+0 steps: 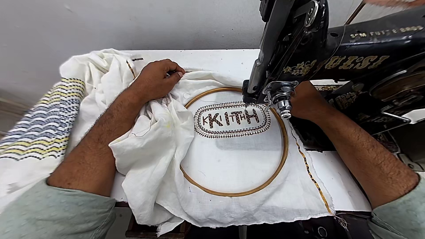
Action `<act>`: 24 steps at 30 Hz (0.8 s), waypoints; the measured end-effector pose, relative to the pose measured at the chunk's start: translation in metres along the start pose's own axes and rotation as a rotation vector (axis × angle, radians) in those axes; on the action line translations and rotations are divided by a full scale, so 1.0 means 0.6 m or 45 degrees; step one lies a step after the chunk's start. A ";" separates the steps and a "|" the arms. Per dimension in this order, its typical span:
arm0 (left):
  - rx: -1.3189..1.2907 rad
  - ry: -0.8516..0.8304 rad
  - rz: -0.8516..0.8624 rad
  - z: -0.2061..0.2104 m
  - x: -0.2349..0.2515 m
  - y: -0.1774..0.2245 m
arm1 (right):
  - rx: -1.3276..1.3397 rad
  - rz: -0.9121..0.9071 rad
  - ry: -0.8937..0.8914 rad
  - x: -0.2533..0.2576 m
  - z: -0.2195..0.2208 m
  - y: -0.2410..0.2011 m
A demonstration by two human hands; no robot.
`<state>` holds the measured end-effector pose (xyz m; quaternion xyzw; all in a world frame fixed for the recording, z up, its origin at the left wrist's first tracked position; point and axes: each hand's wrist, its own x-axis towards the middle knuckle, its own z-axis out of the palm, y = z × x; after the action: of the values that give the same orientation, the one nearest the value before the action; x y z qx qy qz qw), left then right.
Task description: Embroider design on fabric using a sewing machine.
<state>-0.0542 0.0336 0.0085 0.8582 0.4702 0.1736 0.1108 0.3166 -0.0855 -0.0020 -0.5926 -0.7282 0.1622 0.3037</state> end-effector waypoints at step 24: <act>-0.004 0.014 0.024 0.002 0.000 -0.004 | 0.002 -0.033 0.008 0.000 0.000 0.002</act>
<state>-0.0557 0.0348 0.0067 0.8615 0.4624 0.1802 0.1077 0.3174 -0.0849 -0.0028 -0.5832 -0.7349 0.1569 0.3085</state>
